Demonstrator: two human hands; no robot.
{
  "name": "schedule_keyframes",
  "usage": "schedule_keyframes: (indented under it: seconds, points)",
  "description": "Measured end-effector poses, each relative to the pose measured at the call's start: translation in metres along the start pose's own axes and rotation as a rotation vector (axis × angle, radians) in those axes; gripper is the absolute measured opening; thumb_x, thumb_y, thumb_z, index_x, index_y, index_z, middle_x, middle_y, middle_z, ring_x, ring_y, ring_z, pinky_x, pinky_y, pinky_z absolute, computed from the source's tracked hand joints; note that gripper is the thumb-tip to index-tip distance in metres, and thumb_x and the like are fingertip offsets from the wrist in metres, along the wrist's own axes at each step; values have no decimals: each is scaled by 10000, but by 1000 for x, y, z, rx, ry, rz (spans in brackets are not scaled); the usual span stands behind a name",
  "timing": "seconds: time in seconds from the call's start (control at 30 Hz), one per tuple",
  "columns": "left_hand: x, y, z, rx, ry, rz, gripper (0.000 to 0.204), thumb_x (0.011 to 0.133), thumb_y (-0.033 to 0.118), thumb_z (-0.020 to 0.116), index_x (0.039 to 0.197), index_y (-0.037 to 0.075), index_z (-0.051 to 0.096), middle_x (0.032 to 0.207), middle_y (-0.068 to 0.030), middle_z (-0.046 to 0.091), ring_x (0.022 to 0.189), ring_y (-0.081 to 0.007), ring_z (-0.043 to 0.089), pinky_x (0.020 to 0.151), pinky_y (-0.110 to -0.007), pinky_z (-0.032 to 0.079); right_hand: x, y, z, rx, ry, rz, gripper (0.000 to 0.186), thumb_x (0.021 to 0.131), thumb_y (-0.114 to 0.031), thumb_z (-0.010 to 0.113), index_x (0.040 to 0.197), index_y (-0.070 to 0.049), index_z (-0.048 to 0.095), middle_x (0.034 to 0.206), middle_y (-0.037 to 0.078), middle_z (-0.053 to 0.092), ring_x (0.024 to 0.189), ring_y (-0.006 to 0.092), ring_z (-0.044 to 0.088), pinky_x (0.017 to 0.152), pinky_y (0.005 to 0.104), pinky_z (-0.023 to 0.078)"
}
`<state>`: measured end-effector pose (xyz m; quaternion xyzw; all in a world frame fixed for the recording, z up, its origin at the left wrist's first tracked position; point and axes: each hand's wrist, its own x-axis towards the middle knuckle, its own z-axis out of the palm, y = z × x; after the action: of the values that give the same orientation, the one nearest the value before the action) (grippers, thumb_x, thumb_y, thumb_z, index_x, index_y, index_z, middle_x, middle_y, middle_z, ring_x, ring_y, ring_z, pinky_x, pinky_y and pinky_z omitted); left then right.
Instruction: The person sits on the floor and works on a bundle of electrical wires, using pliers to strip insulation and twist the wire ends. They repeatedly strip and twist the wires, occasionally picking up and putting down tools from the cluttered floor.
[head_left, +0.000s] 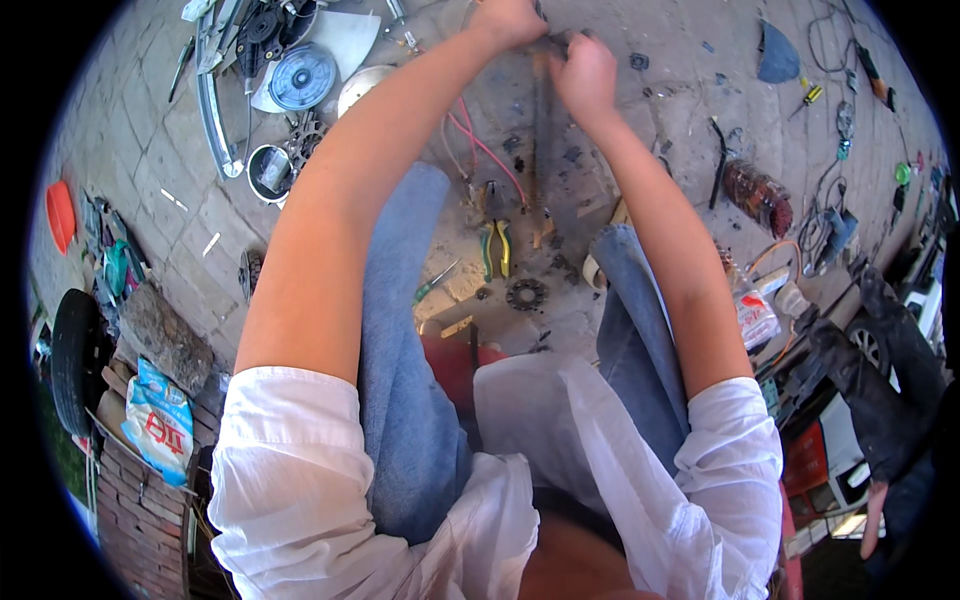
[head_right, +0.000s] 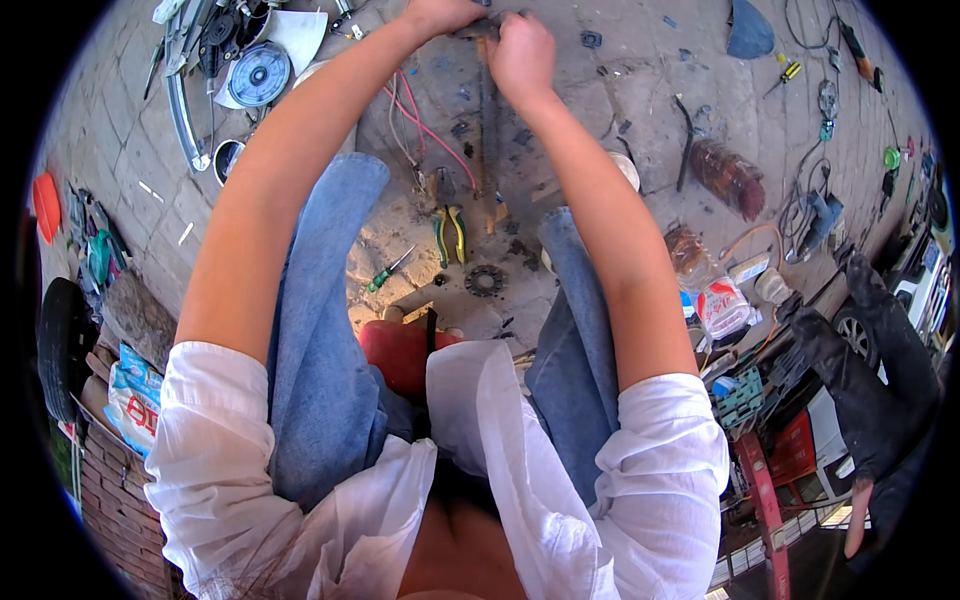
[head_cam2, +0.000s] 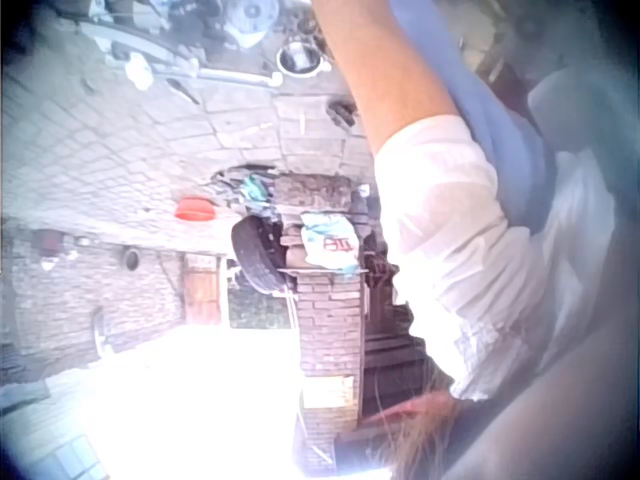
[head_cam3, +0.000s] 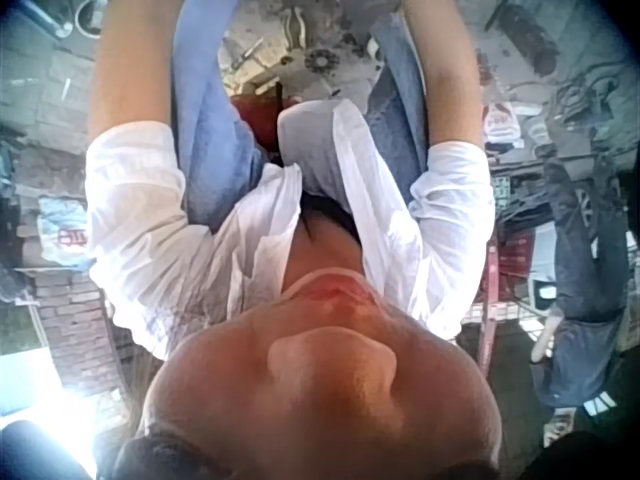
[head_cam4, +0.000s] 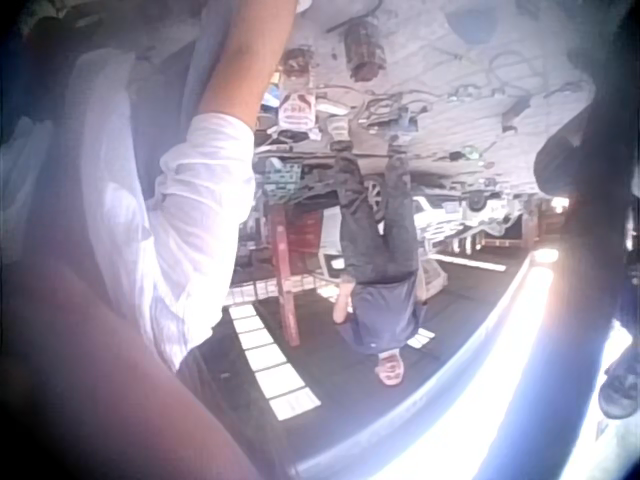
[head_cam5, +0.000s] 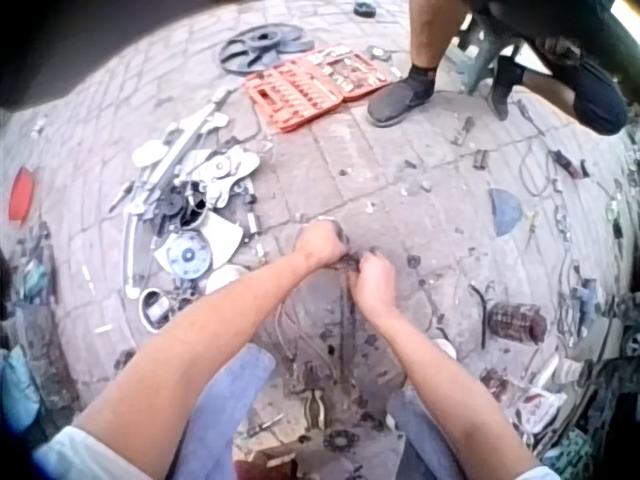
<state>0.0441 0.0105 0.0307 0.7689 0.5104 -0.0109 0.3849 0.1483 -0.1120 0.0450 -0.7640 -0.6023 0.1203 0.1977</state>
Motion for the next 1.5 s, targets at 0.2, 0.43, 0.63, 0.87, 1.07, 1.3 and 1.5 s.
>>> schedule_keyframes:
  seconds: [0.2,0.43,0.63,0.87,1.07,1.3,1.5]
  points:
    - [-5,5,-6,15,-17,-21,309,678,267,681,825,-3,713,857,-242,678,814,-372,682,755,-445,545,-2,0,3,30,-3,25,195,733,-154,706,879,-26,687,836,201,636,815,396,615,731,459,501]
    - [-3,3,-2,-2,-48,-50,285,669,226,663,818,-12,711,860,-245,678,818,-367,684,748,-446,547,-3,-2,0,5,-28,33,199,734,-161,708,864,-12,685,820,204,640,809,403,617,720,465,502]
    - [2,-4,9,-10,23,-12,281,681,226,643,808,-15,709,858,-251,676,823,-376,681,751,-449,548,-11,-6,-4,-33,-44,60,213,746,-175,708,868,-2,683,807,211,643,787,414,617,713,472,503]
    - [7,-6,8,8,-21,11,306,677,246,642,821,-14,715,864,-265,675,824,-386,681,768,-452,548,-19,8,7,180,104,-4,233,720,-175,730,778,26,627,778,237,612,762,421,606,679,486,499]
    - [11,-6,9,54,-8,11,324,663,261,652,825,-11,721,869,-261,678,835,-377,687,760,-448,555,-11,-5,-10,138,82,-24,199,761,-163,689,908,-30,693,847,185,656,813,378,627,721,442,504]
    - [10,2,7,50,-38,-33,318,656,264,669,824,1,728,862,-249,684,832,-363,693,756,-446,557,-10,-5,-5,118,81,-8,192,760,-154,689,911,-36,694,855,184,656,809,383,628,724,441,506]
    - [5,3,-1,43,-63,-77,313,666,269,672,822,3,730,863,-240,689,835,-354,695,758,-439,557,-10,-9,-3,123,93,-41,200,744,-138,700,917,-37,692,854,185,658,804,385,629,722,444,507]
